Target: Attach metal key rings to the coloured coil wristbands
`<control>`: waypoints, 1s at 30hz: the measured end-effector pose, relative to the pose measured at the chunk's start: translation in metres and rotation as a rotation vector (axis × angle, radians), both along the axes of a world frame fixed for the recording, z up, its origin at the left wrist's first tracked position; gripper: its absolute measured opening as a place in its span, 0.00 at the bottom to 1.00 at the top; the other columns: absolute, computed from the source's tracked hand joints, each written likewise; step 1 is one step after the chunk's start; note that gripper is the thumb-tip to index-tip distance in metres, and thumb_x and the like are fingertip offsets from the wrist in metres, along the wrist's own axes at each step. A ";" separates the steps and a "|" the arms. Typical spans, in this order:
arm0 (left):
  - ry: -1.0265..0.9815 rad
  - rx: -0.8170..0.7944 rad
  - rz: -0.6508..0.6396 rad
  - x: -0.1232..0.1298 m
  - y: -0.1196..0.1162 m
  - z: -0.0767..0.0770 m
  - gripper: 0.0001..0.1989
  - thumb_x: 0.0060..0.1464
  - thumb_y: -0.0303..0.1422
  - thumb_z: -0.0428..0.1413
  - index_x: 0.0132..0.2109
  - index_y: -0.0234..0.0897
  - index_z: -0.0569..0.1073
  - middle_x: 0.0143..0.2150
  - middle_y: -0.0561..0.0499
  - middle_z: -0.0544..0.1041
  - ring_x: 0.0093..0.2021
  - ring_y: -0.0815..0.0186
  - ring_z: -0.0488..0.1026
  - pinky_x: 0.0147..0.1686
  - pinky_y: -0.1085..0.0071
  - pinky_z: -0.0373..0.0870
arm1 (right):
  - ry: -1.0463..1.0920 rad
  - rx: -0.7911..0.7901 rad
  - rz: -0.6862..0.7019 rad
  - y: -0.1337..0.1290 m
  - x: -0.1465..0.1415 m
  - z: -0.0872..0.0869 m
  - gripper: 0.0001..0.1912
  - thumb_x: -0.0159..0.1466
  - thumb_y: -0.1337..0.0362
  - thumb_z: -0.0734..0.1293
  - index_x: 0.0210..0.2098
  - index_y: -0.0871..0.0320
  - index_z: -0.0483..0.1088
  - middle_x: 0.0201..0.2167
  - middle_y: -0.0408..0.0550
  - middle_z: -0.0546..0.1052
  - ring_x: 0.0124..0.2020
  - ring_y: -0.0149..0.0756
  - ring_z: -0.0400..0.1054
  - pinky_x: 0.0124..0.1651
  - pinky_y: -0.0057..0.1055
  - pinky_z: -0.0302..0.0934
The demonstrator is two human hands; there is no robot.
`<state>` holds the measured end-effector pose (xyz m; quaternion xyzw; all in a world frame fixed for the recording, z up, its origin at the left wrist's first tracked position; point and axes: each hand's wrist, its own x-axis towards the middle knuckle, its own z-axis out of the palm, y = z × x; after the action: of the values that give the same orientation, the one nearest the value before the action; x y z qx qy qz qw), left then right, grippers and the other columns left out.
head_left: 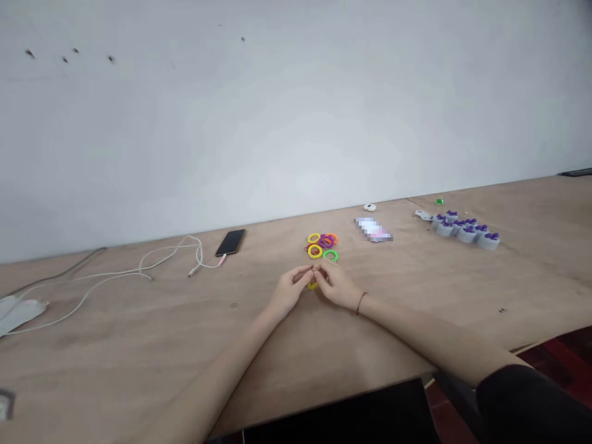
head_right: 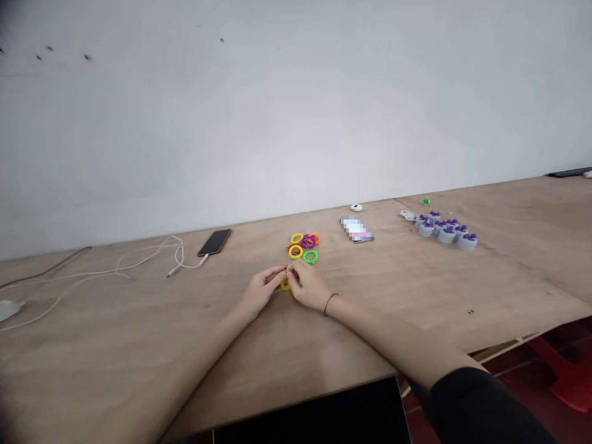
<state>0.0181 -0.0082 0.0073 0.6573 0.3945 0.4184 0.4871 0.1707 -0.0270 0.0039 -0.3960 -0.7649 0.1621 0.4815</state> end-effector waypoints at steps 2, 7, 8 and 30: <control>0.014 0.039 0.038 0.001 -0.001 -0.001 0.17 0.49 0.37 0.55 0.44 0.32 0.72 0.45 0.44 0.76 0.46 0.59 0.72 0.47 0.63 0.69 | 0.011 -0.017 0.000 0.000 -0.001 0.001 0.06 0.61 0.68 0.56 0.29 0.58 0.61 0.27 0.45 0.65 0.28 0.32 0.58 0.31 0.28 0.54; 0.051 0.124 0.105 0.007 -0.006 0.001 0.14 0.51 0.33 0.51 0.44 0.32 0.71 0.42 0.45 0.77 0.42 0.61 0.74 0.43 0.65 0.71 | 0.017 -0.029 0.001 -0.003 -0.003 0.003 0.06 0.60 0.68 0.56 0.29 0.58 0.61 0.26 0.45 0.66 0.29 0.33 0.58 0.32 0.29 0.54; 0.073 0.146 0.116 0.008 -0.007 0.002 0.13 0.52 0.32 0.50 0.44 0.32 0.70 0.41 0.46 0.77 0.42 0.62 0.74 0.43 0.65 0.71 | 0.016 -0.019 0.001 -0.003 -0.004 0.003 0.06 0.60 0.69 0.55 0.29 0.58 0.61 0.26 0.45 0.66 0.29 0.33 0.58 0.32 0.29 0.54; 0.679 0.513 0.245 0.006 -0.019 0.015 0.14 0.55 0.35 0.44 0.25 0.35 0.67 0.22 0.54 0.69 0.23 0.69 0.63 0.25 0.74 0.56 | -0.039 0.076 -0.010 -0.003 -0.005 -0.005 0.07 0.61 0.70 0.54 0.29 0.58 0.61 0.30 0.49 0.66 0.33 0.36 0.59 0.36 0.32 0.54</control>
<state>0.0240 -0.0269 0.0221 0.8055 0.4905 0.3178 0.0975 0.1661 -0.0302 -0.0008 -0.3845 -0.7776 0.1227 0.4821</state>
